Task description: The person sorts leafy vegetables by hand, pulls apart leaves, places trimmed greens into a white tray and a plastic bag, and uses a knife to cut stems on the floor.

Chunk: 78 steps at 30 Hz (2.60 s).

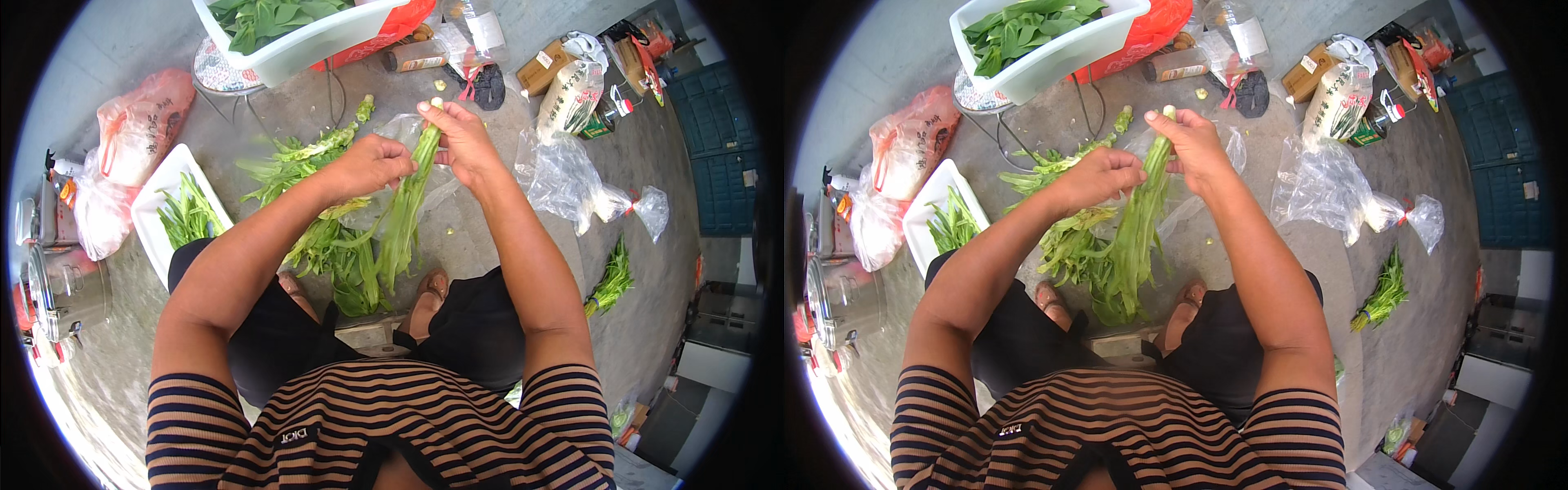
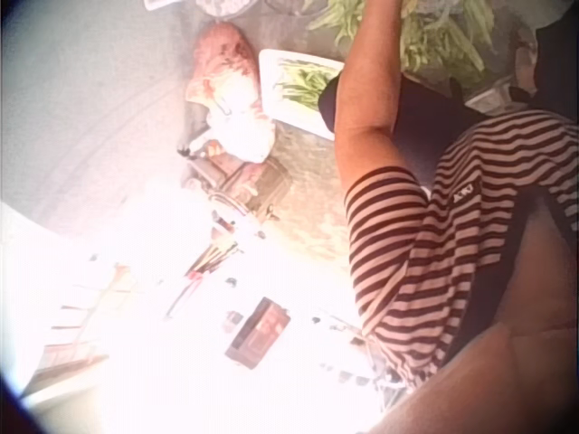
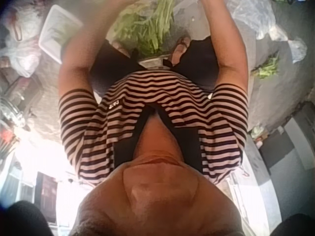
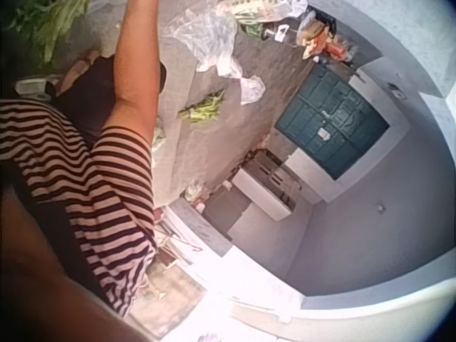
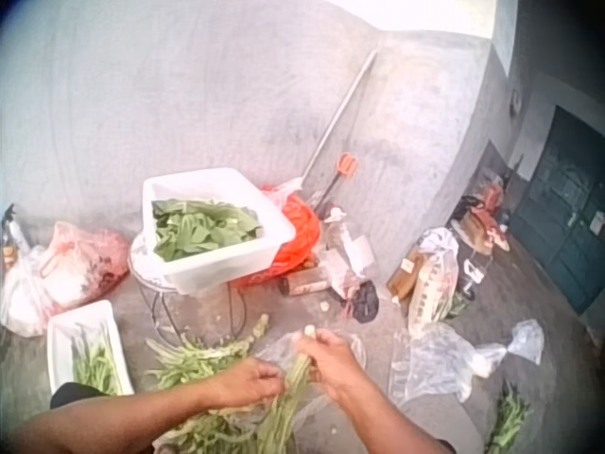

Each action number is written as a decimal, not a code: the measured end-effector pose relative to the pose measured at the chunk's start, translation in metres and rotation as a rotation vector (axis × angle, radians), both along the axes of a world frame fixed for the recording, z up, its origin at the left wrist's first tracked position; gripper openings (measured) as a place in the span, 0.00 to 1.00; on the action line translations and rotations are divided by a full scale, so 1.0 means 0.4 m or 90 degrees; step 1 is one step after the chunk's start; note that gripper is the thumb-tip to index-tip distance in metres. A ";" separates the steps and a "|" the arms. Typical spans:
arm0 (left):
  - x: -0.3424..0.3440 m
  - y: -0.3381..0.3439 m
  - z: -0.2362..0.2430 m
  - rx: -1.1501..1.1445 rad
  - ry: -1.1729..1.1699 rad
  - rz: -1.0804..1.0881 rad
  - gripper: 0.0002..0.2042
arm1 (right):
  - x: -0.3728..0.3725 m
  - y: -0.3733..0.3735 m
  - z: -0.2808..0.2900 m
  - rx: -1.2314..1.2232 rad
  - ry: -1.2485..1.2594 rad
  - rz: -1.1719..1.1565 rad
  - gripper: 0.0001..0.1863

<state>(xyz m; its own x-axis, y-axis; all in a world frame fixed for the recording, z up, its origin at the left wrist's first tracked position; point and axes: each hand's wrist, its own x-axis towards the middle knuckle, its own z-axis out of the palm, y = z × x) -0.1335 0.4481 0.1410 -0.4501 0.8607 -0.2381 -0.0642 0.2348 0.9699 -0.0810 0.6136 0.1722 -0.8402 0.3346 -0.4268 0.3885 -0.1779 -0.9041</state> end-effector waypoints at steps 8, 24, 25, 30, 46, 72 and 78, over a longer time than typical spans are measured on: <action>-0.027 -0.013 -0.011 -0.036 -0.052 -0.015 0.12 | 0.002 0.030 -0.031 -0.079 0.044 0.051 0.14; -0.054 -0.034 -0.062 -0.043 0.096 -0.078 0.11 | -0.006 0.023 -0.055 0.055 0.050 0.143 0.13; -0.059 -0.040 -0.065 -0.041 0.136 -0.093 0.11 | -0.007 0.023 -0.053 0.077 0.059 0.157 0.14; -0.129 -0.111 -0.049 -0.097 0.231 0.065 0.13 | -0.017 0.109 -0.141 0.308 0.050 0.194 0.31; -0.061 -0.099 -0.318 -0.432 0.333 0.026 0.35 | 0.002 0.124 -0.426 0.583 -0.071 -0.013 0.21; 0.002 0.187 -0.281 0.047 0.286 0.560 0.07 | 0.069 0.716 0.009 0.334 0.337 -0.383 0.11; 0.094 0.140 -0.371 -0.106 0.371 0.149 0.16 | 0.181 0.827 -0.203 0.931 -0.202 -0.194 0.24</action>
